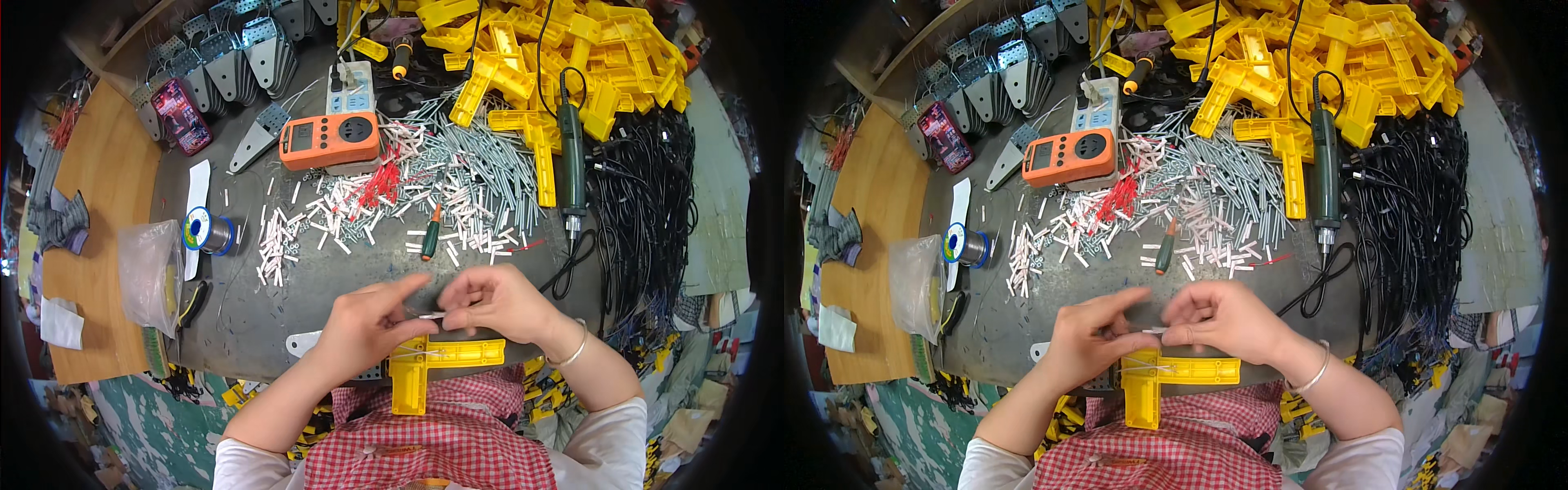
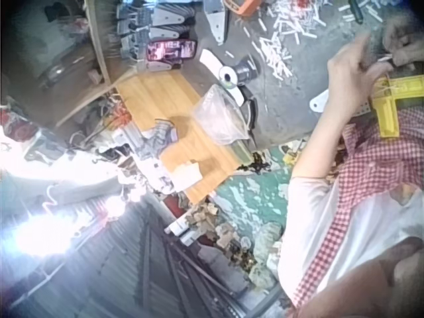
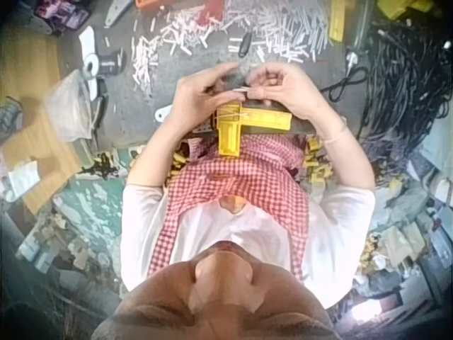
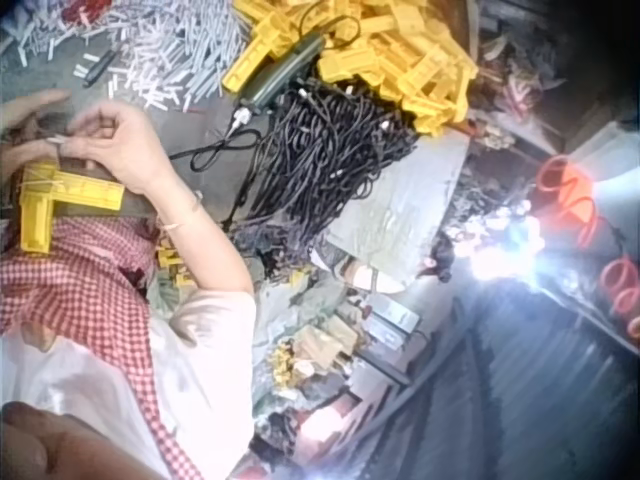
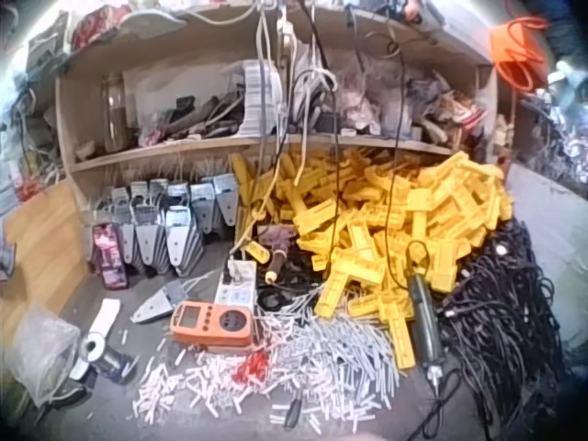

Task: The person solders wires from a wire harness to a circuit board using a soldering iron, then assembles the circuit board and wire harness into a yellow plastic housing with an electric screwdriver and pliers.

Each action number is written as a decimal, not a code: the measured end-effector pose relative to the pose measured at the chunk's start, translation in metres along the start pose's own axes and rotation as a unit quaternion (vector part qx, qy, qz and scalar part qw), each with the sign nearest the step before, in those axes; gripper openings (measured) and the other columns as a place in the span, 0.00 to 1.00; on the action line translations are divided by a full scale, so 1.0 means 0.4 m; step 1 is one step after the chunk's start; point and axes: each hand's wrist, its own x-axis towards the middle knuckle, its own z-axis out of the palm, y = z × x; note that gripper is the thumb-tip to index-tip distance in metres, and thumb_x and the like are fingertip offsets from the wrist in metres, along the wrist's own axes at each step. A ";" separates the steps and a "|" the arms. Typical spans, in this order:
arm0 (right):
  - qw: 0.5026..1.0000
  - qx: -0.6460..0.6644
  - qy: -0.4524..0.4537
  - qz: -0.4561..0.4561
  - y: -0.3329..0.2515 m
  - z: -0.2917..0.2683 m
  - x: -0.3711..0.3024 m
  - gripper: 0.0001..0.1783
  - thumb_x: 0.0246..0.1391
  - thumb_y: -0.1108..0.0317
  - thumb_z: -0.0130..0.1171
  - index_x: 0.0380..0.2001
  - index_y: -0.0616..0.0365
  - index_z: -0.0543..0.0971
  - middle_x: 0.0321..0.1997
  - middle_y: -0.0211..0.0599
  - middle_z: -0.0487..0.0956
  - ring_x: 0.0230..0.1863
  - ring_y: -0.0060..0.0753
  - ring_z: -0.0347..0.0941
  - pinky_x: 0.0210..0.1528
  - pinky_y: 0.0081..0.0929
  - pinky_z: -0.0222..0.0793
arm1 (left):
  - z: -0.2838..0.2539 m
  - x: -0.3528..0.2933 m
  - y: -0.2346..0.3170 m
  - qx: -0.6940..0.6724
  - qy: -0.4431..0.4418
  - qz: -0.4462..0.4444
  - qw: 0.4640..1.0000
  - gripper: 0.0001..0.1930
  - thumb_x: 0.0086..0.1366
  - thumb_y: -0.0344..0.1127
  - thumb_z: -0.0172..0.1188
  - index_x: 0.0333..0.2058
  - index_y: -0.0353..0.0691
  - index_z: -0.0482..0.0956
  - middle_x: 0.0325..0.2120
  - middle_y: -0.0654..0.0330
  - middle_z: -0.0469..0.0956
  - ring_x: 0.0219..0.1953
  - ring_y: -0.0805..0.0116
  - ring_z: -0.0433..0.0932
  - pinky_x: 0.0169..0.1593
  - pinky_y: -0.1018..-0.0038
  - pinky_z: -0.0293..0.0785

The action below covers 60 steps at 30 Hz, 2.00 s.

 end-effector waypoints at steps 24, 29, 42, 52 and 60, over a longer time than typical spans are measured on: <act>0.908 -0.363 0.021 -0.210 -0.016 0.056 -0.043 0.05 0.55 0.70 0.68 0.33 0.61 0.85 0.28 0.39 0.83 0.30 0.38 0.81 0.33 0.30 0.74 | -0.013 -0.042 -0.033 0.084 0.098 0.059 0.990 0.08 0.63 0.22 0.61 0.25 0.34 0.74 0.23 0.57 0.70 0.22 0.62 0.65 0.27 0.68 0.61; 0.915 -0.348 0.041 -0.200 -0.009 0.060 -0.071 0.03 0.56 0.72 0.64 0.31 0.61 0.82 0.31 0.42 0.82 0.34 0.48 0.80 0.38 0.37 0.76 | -0.068 -0.044 0.021 0.159 0.160 0.003 0.974 0.05 0.62 0.26 0.62 0.28 0.37 0.75 0.29 0.59 0.73 0.32 0.59 0.73 0.35 0.67 0.66; 0.862 -0.402 0.054 -0.305 -0.003 0.072 -0.069 0.03 0.54 0.75 0.64 0.33 0.61 0.80 0.31 0.40 0.78 0.35 0.47 0.77 0.40 0.40 0.75 | -0.076 -0.063 -0.054 0.212 0.163 -0.013 0.963 0.10 0.58 0.39 0.67 0.31 0.44 0.76 0.36 0.59 0.74 0.42 0.54 0.70 0.48 0.54 0.60; 0.859 -0.429 0.085 -0.266 0.002 0.039 -0.082 0.06 0.55 0.72 0.65 0.34 0.61 0.78 0.32 0.42 0.78 0.36 0.48 0.77 0.41 0.39 0.74 | -0.065 -0.102 -0.029 0.223 0.094 0.082 0.967 0.12 0.53 0.33 0.70 0.33 0.45 0.75 0.38 0.61 0.74 0.42 0.55 0.70 0.48 0.54 0.59; 0.771 -0.561 0.044 -0.299 0.047 0.080 -0.046 0.12 0.49 0.65 0.69 0.31 0.57 0.76 0.29 0.35 0.72 0.33 0.44 0.73 0.36 0.40 0.73 | 0.062 -0.157 -0.045 0.347 0.084 0.095 0.929 0.12 0.46 0.29 0.68 0.32 0.40 0.78 0.42 0.59 0.76 0.45 0.54 0.71 0.48 0.54 0.64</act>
